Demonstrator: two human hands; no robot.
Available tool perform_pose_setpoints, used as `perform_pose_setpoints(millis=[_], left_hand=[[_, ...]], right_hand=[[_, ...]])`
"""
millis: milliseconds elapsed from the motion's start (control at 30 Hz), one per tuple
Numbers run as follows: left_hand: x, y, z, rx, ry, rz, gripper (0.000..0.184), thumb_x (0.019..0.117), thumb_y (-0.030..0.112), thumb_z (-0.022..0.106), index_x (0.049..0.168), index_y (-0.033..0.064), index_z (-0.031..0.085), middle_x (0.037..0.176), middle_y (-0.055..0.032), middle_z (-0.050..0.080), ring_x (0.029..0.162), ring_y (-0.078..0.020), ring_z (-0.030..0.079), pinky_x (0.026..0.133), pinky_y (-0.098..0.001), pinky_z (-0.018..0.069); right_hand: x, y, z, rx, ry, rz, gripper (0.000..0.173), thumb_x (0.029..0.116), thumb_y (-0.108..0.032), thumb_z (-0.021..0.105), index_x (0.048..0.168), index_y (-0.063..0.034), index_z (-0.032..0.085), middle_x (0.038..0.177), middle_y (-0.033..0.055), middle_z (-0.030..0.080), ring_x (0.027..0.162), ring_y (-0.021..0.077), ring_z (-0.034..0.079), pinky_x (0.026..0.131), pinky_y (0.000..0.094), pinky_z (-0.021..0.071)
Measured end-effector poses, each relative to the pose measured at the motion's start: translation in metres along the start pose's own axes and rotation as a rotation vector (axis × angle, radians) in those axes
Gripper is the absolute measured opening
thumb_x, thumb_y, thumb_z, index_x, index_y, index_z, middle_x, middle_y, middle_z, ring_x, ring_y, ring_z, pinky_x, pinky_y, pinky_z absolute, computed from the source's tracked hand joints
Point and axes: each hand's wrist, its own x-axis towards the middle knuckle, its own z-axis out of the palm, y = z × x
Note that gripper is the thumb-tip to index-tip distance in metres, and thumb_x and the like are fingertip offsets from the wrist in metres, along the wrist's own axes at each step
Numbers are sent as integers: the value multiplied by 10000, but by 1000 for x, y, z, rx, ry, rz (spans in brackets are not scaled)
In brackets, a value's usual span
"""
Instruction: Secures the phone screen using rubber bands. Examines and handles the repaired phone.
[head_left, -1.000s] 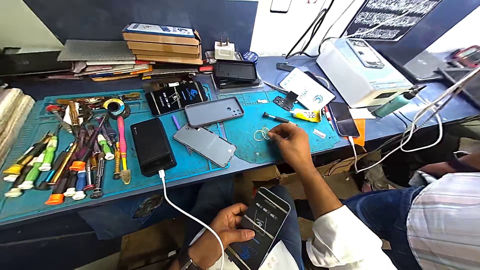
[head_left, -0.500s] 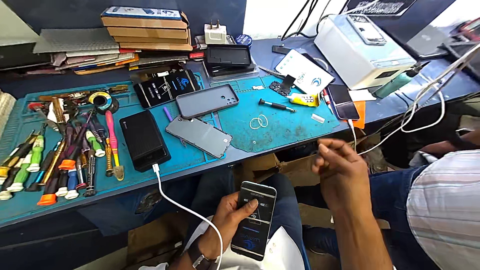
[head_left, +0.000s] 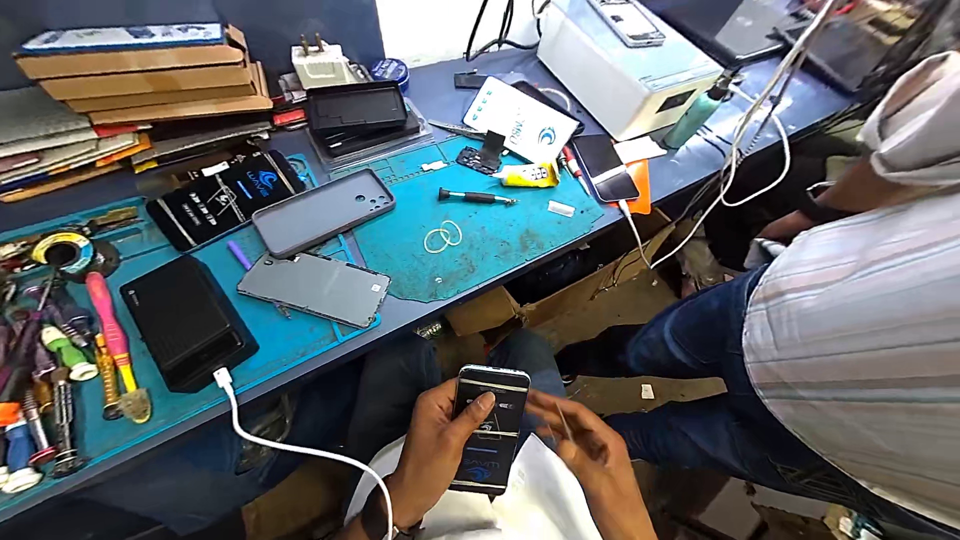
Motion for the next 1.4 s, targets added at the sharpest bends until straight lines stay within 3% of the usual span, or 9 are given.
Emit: perform_pose_setpoints(millis=[100, 233, 600, 833, 933, 1033, 1100, 1267, 1400], left_hand=[[-1, 0, 2, 62, -5, 34, 190, 999, 119, 617, 1089, -29, 694, 963, -133, 746, 889, -195, 736, 831, -327, 621], [-3, 1, 4, 117, -42, 80, 193, 1000, 128, 624, 1095, -20, 702, 976, -116, 751, 908, -179, 736, 845, -316, 620], [-7, 2, 6, 81, -138, 152, 189, 1004, 109, 616, 1101, -32, 695, 992, -96, 753, 927, -146, 732, 858, -300, 614], [2, 18, 12, -145, 27, 40, 196, 1012, 89, 574, 1127, -17, 691, 994, -185, 730, 898, -220, 735, 845, -366, 620], [5, 18, 20, -202, 111, -7, 210, 1035, 85, 533, 1151, -13, 678, 1008, -208, 724, 899, -243, 740, 838, -389, 627], [4, 10, 22, -225, 91, -20, 218, 1032, 97, 553, 1182, -15, 665, 1044, -214, 717, 938, -259, 735, 874, -417, 619], [5, 10, 9, -150, 12, -28, 231, 973, 100, 644, 1178, -1, 675, 1065, -188, 723, 958, -242, 728, 872, -401, 615], [7, 21, -43, 158, -247, -132, 223, 822, 231, 806, 1002, 111, 753, 921, -66, 760, 788, -181, 751, 643, -359, 650], [7, 26, -52, 364, -381, -50, 152, 827, 254, 803, 946, 164, 774, 862, 57, 763, 777, -42, 720, 702, -242, 613]], right_hand=[[7, -14, 7, -224, -94, -73, 1062, 724, -576, 863, 1541, -82, 397, 1551, 107, 468, 1394, 269, 498, 1121, 438, 495], [22, -27, 13, -428, -159, -100, 1132, 686, -583, 886, 1584, -182, 326, 1590, 12, 413, 1430, 177, 447, 1154, 399, 464], [23, -21, 12, -397, -201, -27, 984, 722, -548, 880, 1520, -203, 418, 1457, -8, 548, 1315, 135, 553, 1091, 364, 518], [-14, -7, 9, -243, -387, 209, 572, 825, -360, 856, 1227, -91, 552, 1014, -5, 728, 894, 128, 734, 728, 340, 650], [-33, -4, 11, -119, -303, 169, 292, 920, -161, 761, 1136, -50, 598, 876, 34, 756, 737, 132, 731, 641, 308, 616], [-40, -2, 6, 3, -217, 123, 208, 916, -63, 739, 1096, -19, 645, 840, 56, 758, 679, 110, 712, 594, 260, 591], [-42, -4, -1, 67, -231, 164, 215, 905, -38, 740, 1105, -21, 664, 856, 52, 765, 695, 101, 719, 606, 253, 596], [-42, -11, -24, 64, -365, 188, 194, 918, -13, 711, 1106, 23, 681, 847, 62, 750, 704, 89, 702, 636, 258, 588], [-41, -10, -30, -22, -419, 185, 192, 913, -40, 726, 1088, 29, 688, 819, 61, 741, 687, 91, 697, 654, 268, 592]])
